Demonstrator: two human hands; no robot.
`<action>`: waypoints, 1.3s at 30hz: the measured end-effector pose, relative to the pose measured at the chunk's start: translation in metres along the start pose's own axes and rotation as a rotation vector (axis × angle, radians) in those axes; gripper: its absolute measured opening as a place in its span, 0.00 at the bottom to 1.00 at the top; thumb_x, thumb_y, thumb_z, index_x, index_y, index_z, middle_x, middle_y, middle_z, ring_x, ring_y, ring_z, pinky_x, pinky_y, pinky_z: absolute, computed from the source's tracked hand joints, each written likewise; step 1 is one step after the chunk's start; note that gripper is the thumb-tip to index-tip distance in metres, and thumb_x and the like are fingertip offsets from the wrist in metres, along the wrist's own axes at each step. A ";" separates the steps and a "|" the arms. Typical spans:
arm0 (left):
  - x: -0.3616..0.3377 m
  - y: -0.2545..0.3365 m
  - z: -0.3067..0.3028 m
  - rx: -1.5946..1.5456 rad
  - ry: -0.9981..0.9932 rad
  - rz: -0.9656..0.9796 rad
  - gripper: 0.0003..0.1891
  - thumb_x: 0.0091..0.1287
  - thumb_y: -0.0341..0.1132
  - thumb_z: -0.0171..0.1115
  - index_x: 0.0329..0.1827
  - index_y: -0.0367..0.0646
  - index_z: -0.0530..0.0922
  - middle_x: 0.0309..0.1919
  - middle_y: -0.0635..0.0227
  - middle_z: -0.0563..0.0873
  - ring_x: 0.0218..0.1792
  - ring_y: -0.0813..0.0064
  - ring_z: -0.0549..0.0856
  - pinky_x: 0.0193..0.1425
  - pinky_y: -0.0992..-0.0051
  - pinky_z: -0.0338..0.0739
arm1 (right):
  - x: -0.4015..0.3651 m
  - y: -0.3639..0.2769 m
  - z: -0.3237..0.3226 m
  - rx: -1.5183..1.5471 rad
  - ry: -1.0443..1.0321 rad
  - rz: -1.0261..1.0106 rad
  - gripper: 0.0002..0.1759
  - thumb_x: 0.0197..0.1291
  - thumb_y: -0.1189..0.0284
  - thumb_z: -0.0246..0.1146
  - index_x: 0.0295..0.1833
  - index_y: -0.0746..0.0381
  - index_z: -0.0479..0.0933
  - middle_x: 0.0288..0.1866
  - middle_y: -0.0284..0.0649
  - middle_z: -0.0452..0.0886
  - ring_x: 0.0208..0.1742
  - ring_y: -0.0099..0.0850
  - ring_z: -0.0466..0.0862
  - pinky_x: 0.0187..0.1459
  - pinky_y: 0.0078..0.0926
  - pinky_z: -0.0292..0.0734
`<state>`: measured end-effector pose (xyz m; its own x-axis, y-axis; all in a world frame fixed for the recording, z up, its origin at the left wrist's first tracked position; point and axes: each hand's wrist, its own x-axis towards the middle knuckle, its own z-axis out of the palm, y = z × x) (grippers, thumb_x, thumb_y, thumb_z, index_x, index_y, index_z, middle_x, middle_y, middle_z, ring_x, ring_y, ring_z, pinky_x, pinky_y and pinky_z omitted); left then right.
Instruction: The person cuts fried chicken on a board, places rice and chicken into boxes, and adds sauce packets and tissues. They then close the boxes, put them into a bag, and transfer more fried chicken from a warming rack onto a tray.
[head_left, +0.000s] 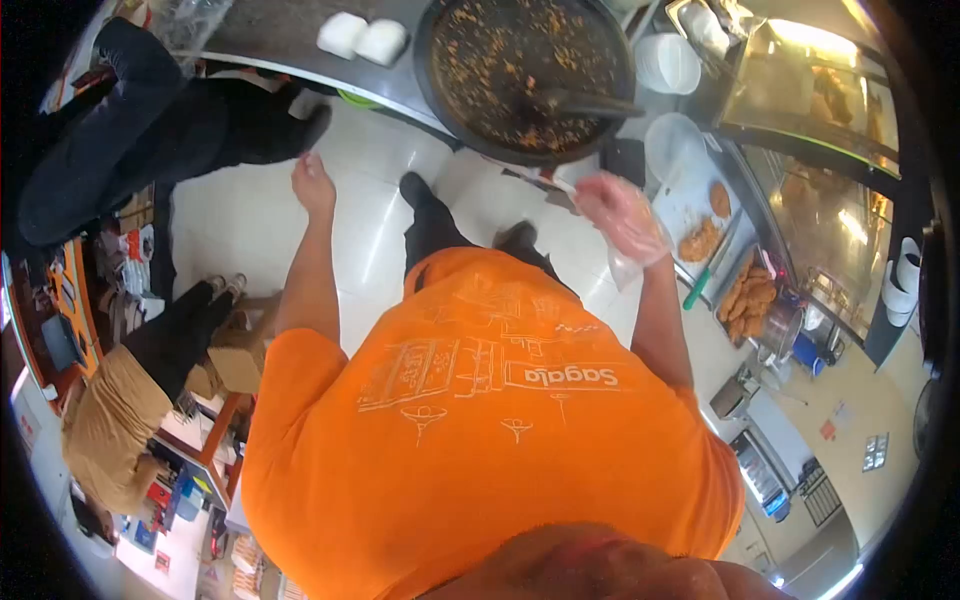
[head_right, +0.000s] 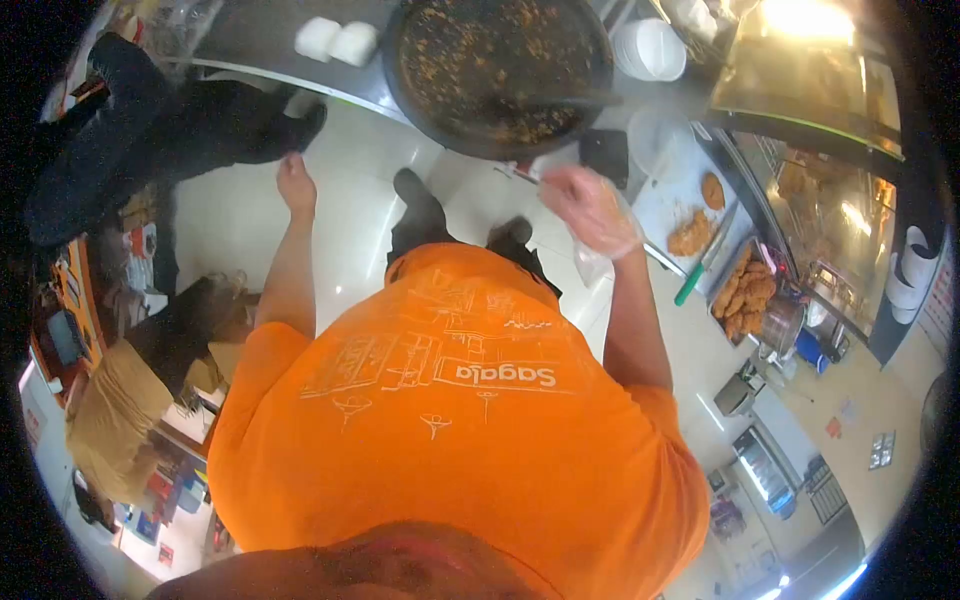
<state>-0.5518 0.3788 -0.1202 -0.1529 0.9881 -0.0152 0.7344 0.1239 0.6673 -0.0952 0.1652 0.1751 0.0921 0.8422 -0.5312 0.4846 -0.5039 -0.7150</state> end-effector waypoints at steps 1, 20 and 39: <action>-0.039 -0.039 0.004 0.159 -0.070 -0.078 0.25 0.75 0.53 0.53 0.57 0.39 0.82 0.52 0.45 0.85 0.55 0.46 0.82 0.62 0.54 0.75 | -0.020 0.033 -0.003 -0.103 -0.003 0.012 0.14 0.70 0.70 0.64 0.55 0.66 0.78 0.49 0.40 0.83 0.44 0.24 0.81 0.48 0.25 0.79; -0.551 -0.005 0.019 0.129 -0.137 -0.300 0.16 0.74 0.45 0.59 0.54 0.44 0.84 0.46 0.53 0.86 0.51 0.53 0.83 0.57 0.59 0.76 | -0.143 0.313 0.043 -0.439 -0.105 -0.176 0.16 0.65 0.60 0.61 0.48 0.61 0.79 0.42 0.49 0.84 0.45 0.44 0.86 0.49 0.42 0.78; -0.930 -0.072 -0.140 0.261 -0.623 -1.163 0.20 0.77 0.46 0.56 0.60 0.38 0.78 0.49 0.53 0.87 0.51 0.55 0.86 0.56 0.62 0.79 | 0.115 0.801 0.190 0.435 0.014 0.729 0.17 0.67 0.49 0.62 0.42 0.52 0.75 0.30 0.34 0.77 0.25 0.27 0.77 0.25 0.29 0.71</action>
<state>-0.5549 -0.5621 -0.0496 -0.4965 0.1666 -0.8519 0.4996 0.8574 -0.1236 0.1383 -0.1782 -0.5445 0.2641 0.2786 -0.9234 -0.0779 -0.9481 -0.3084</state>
